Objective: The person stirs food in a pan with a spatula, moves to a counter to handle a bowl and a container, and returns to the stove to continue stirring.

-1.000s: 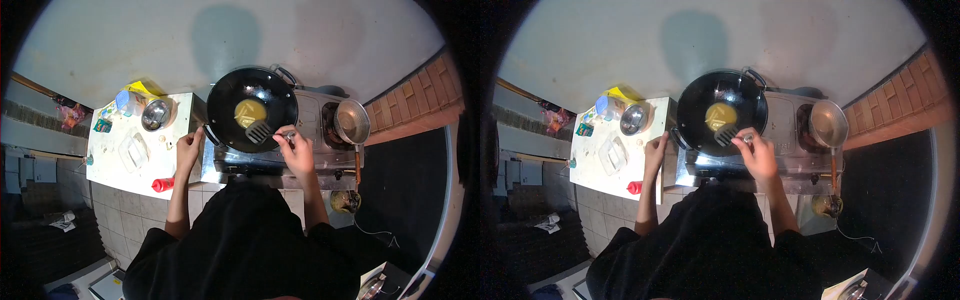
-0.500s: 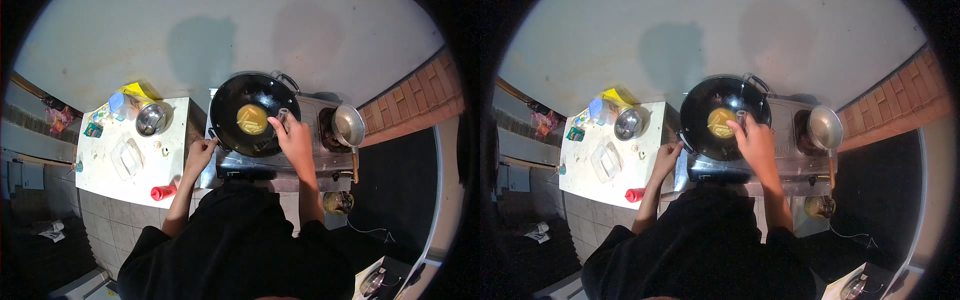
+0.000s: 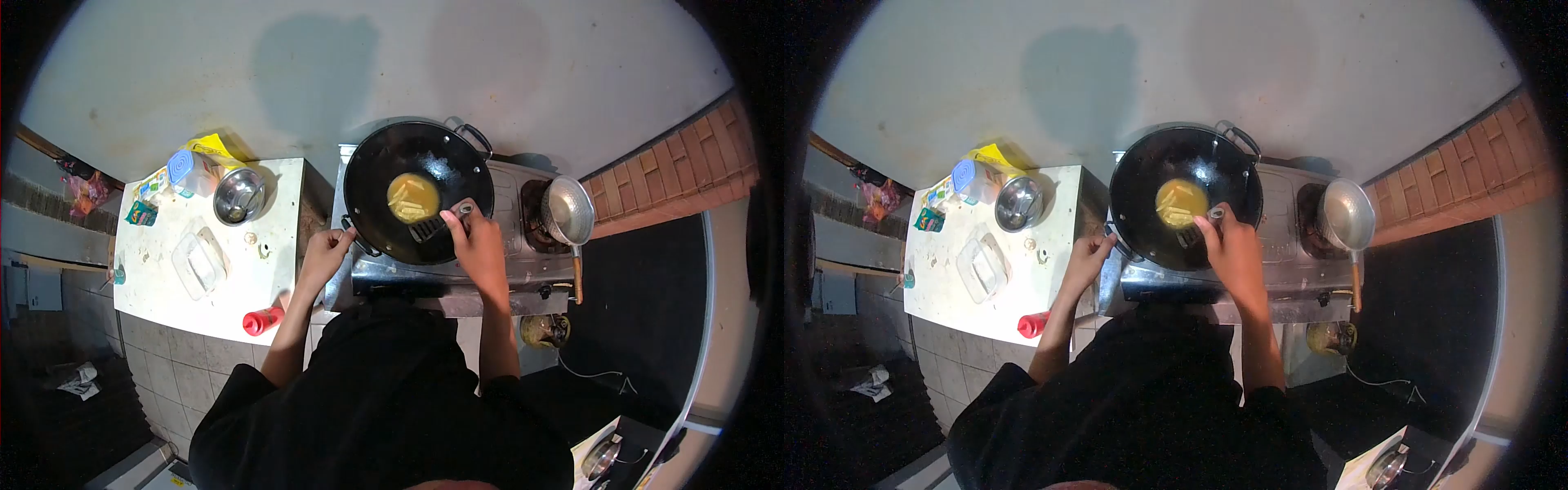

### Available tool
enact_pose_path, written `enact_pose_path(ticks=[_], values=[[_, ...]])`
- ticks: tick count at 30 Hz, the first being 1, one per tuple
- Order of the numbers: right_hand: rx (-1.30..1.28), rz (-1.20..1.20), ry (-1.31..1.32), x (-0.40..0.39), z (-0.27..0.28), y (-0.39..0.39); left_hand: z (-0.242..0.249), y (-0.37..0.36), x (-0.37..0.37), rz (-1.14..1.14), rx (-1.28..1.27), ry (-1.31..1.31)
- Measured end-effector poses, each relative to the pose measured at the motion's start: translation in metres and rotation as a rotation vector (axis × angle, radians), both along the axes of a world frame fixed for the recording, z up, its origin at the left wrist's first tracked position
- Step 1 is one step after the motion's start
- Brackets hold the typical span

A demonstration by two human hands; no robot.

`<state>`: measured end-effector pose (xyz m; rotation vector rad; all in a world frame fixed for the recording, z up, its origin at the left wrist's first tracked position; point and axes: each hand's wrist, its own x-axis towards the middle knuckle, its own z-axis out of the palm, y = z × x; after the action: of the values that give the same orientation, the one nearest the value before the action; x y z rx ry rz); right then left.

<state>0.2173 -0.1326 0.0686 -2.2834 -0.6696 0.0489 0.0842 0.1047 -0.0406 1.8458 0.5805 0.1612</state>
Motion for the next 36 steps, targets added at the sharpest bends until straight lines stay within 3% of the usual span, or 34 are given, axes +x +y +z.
enact_pose_path(ticks=[19,32,36], values=[[0.043,-0.026,0.084,0.011,-0.009,0.009,0.001,0.017,0.005,0.058,-0.017,-0.041],[0.299,-0.126,0.401,0.015,-0.038,0.007,0.004,0.022,0.01,0.039,-0.019,-0.04],[0.363,-0.143,0.496,0.021,-0.056,0.005,-0.015,0.026,0.012,0.049,-0.051,-0.118]])
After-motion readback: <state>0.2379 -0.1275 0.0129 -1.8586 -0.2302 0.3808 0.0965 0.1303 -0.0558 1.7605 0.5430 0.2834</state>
